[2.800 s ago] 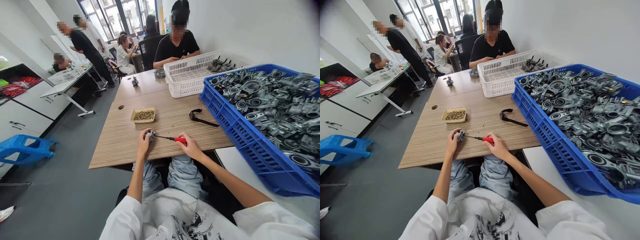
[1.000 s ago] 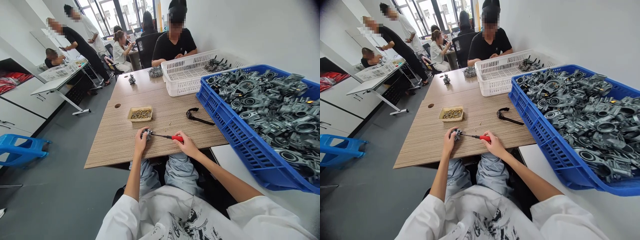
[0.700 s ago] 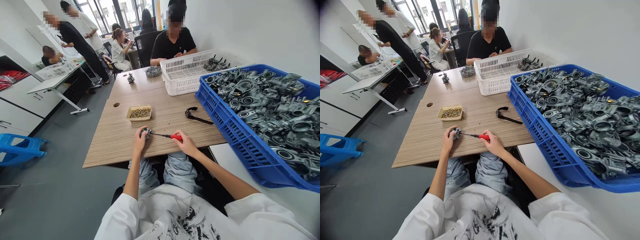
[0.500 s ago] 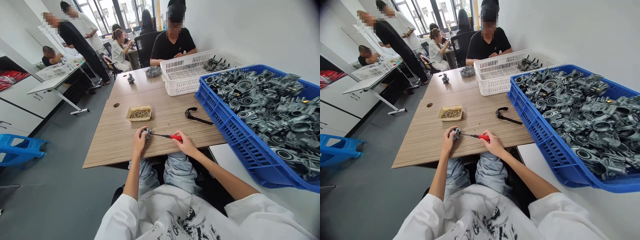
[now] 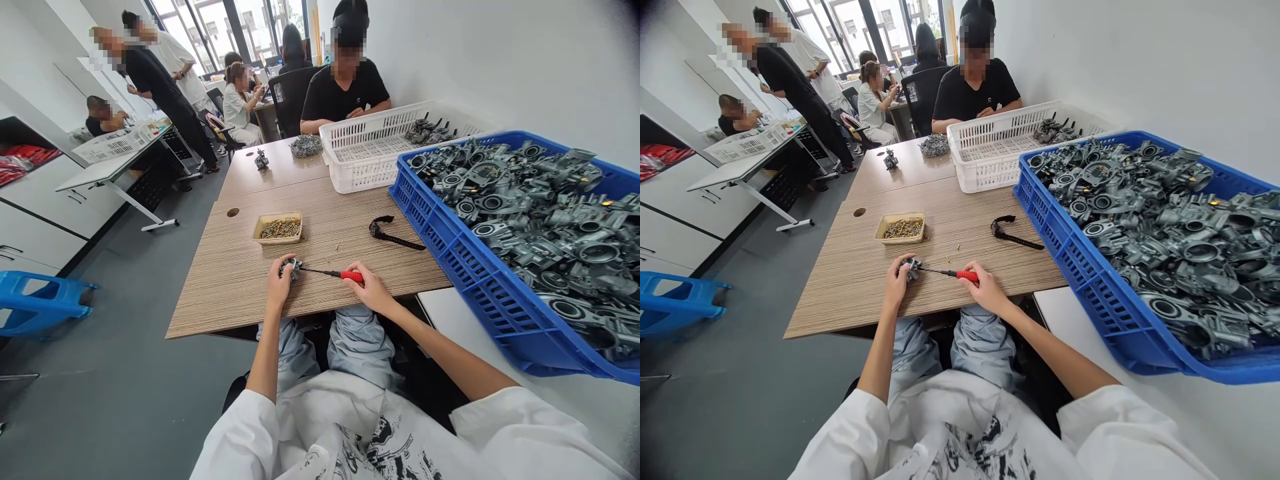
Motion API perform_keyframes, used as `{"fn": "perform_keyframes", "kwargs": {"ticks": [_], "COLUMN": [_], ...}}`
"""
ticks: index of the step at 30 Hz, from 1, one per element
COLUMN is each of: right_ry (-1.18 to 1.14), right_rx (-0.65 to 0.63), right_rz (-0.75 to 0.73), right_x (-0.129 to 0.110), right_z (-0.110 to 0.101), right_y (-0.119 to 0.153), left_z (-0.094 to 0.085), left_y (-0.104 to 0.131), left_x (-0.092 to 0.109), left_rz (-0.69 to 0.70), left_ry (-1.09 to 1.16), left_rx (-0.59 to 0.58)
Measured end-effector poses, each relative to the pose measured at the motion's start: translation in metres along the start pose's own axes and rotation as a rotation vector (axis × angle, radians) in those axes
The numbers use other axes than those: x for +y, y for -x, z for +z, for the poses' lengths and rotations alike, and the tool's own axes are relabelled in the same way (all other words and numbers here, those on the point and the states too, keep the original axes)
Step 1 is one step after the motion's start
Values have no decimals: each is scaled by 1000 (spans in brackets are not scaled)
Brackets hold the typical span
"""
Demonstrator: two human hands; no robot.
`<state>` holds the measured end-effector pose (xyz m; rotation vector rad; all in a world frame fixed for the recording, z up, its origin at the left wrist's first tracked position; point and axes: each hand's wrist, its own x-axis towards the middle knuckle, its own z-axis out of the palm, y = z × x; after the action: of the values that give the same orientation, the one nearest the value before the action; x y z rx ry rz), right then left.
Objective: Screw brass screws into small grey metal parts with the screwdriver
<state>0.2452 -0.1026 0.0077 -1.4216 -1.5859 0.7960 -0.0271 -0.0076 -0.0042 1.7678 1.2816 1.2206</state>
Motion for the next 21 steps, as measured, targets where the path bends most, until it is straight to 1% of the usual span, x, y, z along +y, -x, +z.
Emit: {"fn": "perform_keyframes", "kwargs": {"ticks": [8,21], "right_ry": [-1,-4], "right_rx": [7,-9], "right_rz": [-21,-3], "right_x": [3,4], "right_z": [1,1], "right_y": [-1,0], "left_z": [-1,-1], "left_y": [0,0], "left_x": [2,-1], "left_rz": [-31,-5], "left_ry": [0,6], "left_rx": [-9,-3]}}
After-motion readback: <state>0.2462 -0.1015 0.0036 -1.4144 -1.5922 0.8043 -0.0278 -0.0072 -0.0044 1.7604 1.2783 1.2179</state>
